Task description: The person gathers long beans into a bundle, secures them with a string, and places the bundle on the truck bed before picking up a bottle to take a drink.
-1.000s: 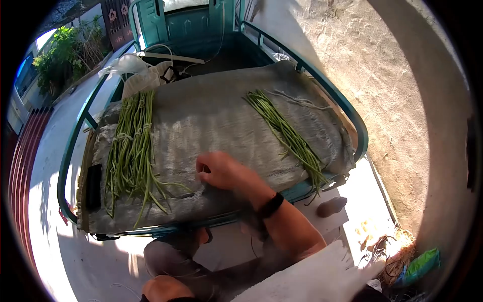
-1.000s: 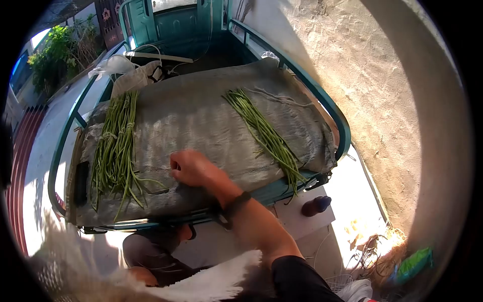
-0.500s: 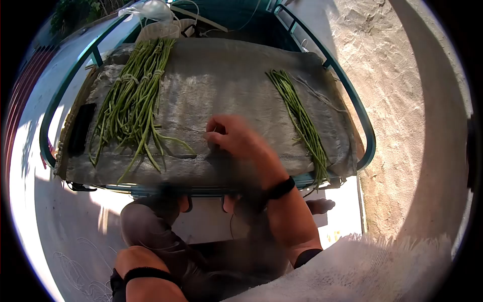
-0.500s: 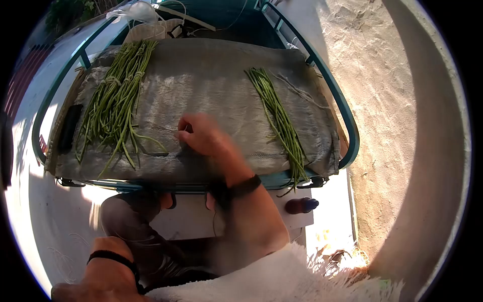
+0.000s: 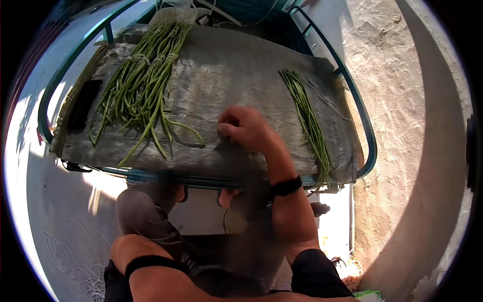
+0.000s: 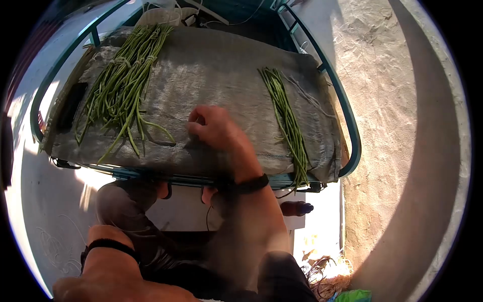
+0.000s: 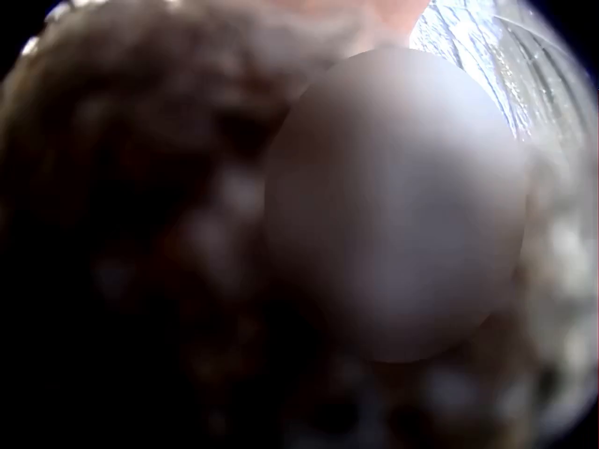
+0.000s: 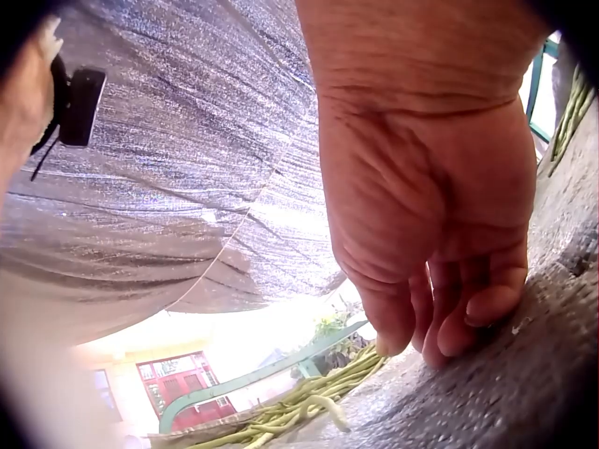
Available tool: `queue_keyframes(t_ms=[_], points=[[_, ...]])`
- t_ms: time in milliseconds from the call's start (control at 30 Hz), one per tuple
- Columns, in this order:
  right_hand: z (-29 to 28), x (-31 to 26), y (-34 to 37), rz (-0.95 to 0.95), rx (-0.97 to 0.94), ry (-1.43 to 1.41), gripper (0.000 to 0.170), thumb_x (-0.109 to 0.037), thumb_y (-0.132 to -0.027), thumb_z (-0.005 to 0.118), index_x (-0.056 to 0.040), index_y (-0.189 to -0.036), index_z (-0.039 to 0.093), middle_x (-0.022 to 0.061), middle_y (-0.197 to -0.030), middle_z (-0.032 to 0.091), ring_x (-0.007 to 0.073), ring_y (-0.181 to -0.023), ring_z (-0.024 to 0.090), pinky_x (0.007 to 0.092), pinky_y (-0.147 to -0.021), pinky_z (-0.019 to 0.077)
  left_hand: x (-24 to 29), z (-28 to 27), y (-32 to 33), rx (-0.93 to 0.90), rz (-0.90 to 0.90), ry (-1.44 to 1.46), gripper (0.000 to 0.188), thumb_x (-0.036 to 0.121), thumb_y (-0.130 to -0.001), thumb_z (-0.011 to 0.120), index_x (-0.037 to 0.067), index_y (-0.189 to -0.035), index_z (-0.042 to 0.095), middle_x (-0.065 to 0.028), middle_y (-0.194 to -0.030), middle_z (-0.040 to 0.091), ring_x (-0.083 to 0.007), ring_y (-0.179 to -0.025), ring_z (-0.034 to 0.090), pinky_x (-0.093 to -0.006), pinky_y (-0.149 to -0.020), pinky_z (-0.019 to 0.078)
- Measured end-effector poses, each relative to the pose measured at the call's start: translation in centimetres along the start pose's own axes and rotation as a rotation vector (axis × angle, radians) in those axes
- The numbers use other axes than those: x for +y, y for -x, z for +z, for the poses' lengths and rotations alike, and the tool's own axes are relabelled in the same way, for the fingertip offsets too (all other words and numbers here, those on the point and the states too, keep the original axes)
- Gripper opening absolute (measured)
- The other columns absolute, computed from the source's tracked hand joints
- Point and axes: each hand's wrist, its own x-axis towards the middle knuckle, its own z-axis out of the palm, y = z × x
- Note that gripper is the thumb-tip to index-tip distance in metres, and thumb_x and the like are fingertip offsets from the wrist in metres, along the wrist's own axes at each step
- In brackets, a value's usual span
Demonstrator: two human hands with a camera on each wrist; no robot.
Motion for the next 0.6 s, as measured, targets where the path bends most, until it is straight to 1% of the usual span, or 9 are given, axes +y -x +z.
queue_keyframes(t_ms=[67,167,267,367,467,567,600], points=[[0.1,0.3,0.1,-0.031,0.009,-0.060,0.020,-0.018,-0.094,0.075,-0.0006,-0.103,0.071,0.0061,-0.083,0.071,0.0131,-0.069,0.066,0.0303,-0.065,0.0555,-0.2,-0.6,0.1,-0.003,-0.025,-0.010,0.041,0.027,-0.101,0.063,-0.002,-0.130,0.063,-0.0141,-0.114,0.073,-0.0235,-0.095,0.071,-0.0343,-0.080,0.0567],[0.0,0.3,0.1,-0.026,-0.002,-0.052,0.019,-0.018,-0.094,0.075,-0.0013,-0.103,0.071,0.0062,-0.083,0.071,0.0128,-0.070,0.066,0.0302,-0.065,0.0556,-0.4,-1.3,0.1,-0.003,-0.067,-0.020,0.042,0.028,-0.101,0.063,-0.002,-0.130,0.063,-0.0143,-0.114,0.073,-0.0239,-0.094,0.071,-0.0345,-0.080,0.0568],[0.1,1.0,-0.2,-0.043,-0.005,-0.057,0.021,-0.020,-0.094,0.075,-0.0020,-0.104,0.072,0.0070,-0.083,0.072,0.0148,-0.071,0.067,0.0324,-0.067,0.0563,-0.6,-1.6,-0.1,-0.011,-0.089,-0.022,0.043,0.029,-0.101,0.064,-0.002,-0.130,0.063,-0.0144,-0.114,0.073,-0.0243,-0.094,0.071,-0.0348,-0.079,0.0569],[-0.2,0.1,0.3,-0.041,0.022,0.033,0.023,-0.022,-0.093,0.075,-0.0027,-0.105,0.073,0.0086,-0.085,0.073,0.0172,-0.074,0.069,0.0348,-0.070,0.0566,-0.6,-2.1,-0.4,-0.014,-0.121,-0.016,0.043,0.029,-0.100,0.064,-0.002,-0.130,0.063,-0.0146,-0.114,0.073,-0.0247,-0.094,0.071,-0.0350,-0.079,0.0570],[0.2,0.8,-0.2,-0.054,0.038,0.039,0.025,-0.023,-0.091,0.076,-0.0035,-0.106,0.073,0.0114,-0.088,0.075,0.0223,-0.079,0.071,0.0375,-0.074,0.0570,-0.7,-2.6,-0.8,-0.020,-0.151,-0.016,0.044,0.030,-0.100,0.064,-0.002,-0.131,0.063,-0.0148,-0.113,0.073,-0.0251,-0.094,0.071,-0.0353,-0.079,0.0571],[0.1,0.8,-0.1,-0.087,0.071,0.070,0.024,-0.022,-0.087,0.077,-0.0031,-0.101,0.075,0.0168,-0.097,0.076,0.0325,-0.092,0.073,0.0429,-0.080,0.0580,-0.8,-3.0,-1.4,-0.037,-0.181,-0.009,0.045,0.031,-0.100,0.064,-0.002,-0.131,0.063,-0.0149,-0.113,0.073,-0.0255,-0.094,0.071,-0.0356,-0.079,0.0571],[0.2,0.8,-0.1,-0.096,0.088,0.072,0.024,-0.022,-0.087,0.077,-0.0035,-0.103,0.074,0.0160,-0.096,0.076,0.0315,-0.091,0.073,0.0424,-0.080,0.0577,-0.9,-3.1,-1.7,-0.039,-0.194,-0.010,0.045,0.031,-0.100,0.064,-0.002,-0.131,0.063,-0.0150,-0.113,0.073,-0.0256,-0.094,0.071,-0.0357,-0.079,0.0572]])
